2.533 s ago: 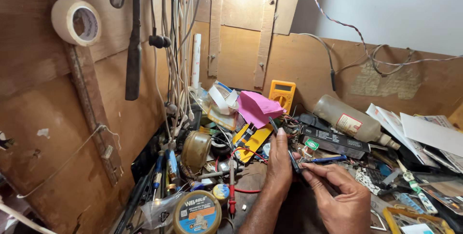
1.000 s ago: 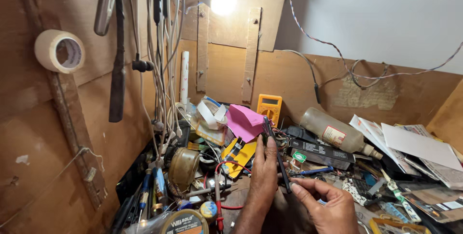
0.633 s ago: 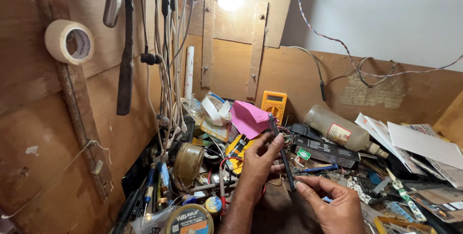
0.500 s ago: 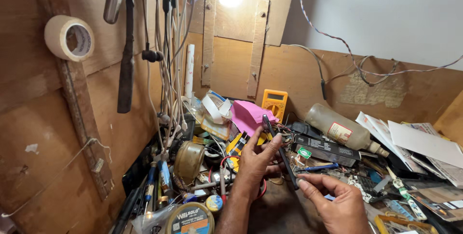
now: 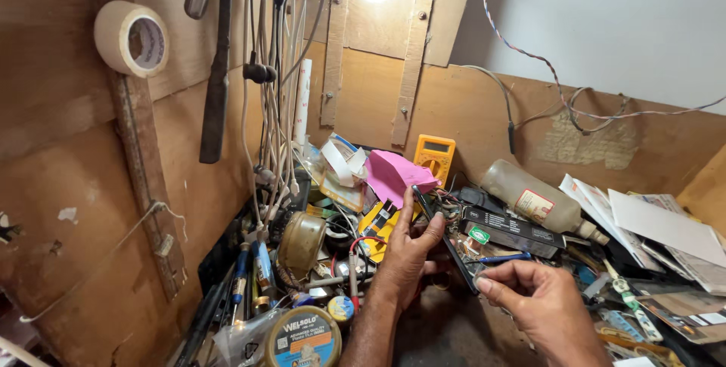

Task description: The person disassembles a smartphone, removes the back cover, and uses a screwdriver to work on the internal components. The device is handled on a cluttered workbench with various tools and parts visible.

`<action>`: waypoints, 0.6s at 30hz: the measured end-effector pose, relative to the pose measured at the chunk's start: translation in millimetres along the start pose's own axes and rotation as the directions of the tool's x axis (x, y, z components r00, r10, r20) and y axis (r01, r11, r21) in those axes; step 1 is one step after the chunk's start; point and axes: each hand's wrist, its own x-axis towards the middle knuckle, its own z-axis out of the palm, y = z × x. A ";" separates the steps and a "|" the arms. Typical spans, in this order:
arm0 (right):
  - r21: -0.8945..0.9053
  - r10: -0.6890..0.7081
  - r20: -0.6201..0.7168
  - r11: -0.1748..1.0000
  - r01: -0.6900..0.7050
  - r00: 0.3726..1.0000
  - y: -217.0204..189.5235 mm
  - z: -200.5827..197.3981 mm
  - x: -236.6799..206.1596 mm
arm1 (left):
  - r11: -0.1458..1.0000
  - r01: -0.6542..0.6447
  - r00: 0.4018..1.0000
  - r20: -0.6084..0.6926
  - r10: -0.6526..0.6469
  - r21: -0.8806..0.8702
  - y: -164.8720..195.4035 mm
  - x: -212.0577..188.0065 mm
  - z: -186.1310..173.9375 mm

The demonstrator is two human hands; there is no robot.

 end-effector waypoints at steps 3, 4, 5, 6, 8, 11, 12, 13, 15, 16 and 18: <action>-0.034 0.030 0.029 0.999 -0.029 0.999 -10.0 2.0 -0.6 | 0.999 -0.006 1.000 0.017 0.006 -0.045 -4.1 3.6 -3.4; -0.048 0.033 0.032 0.998 -0.031 0.999 -12.4 2.4 -1.4 | 0.998 -0.004 1.000 0.021 0.005 -0.058 -5.4 4.3 -4.5; -0.062 0.035 0.034 0.998 -0.032 0.999 -14.4 3.1 -1.3 | 0.998 -0.003 1.000 0.025 0.005 -0.070 -6.4 5.2 -5.5; -0.077 0.038 0.039 0.996 -0.034 0.999 -15.9 3.5 -1.2 | 0.997 -0.003 1.000 0.027 0.005 -0.081 -7.1 6.0 -6.5; -0.117 0.068 0.050 0.991 -0.062 0.996 -17.8 2.9 -1.2 | 0.997 0.004 1.000 0.020 -0.003 -0.076 -7.9 6.4 -8.3; -0.075 0.095 0.082 0.993 -0.089 0.992 -21.9 1.3 -0.6 | 0.998 0.026 1.000 0.012 -0.026 -0.064 -8.7 7.2 -7.7; -0.042 0.101 0.101 0.994 -0.097 0.990 -23.8 2.3 -1.4 | 0.998 0.035 0.999 0.006 -0.035 -0.058 -8.4 6.7 -8.2; -0.095 0.061 0.074 0.994 -0.053 0.995 -26.2 3.9 -3.6 | 0.998 0.029 1.000 0.008 -0.028 -0.058 -8.1 6.2 -8.5; -0.207 -0.026 0.027 0.978 0.031 0.999 -33.2 9.3 -8.9 | 0.998 0.016 1.000 0.015 -0.015 -0.061 -8.0 6.7 -7.8; -0.277 -0.075 -0.043 0.959 0.060 0.996 -36.9 12.9 -14.0 | 0.998 0.020 1.000 0.012 -0.019 -0.062 -8.1 7.4 -7.1; -0.413 -0.181 -0.164 0.905 0.100 0.970 -43.2 21.3 -31.2 | 0.998 0.030 1.000 0.000 -0.031 -0.063 -8.3 7.4 -7.6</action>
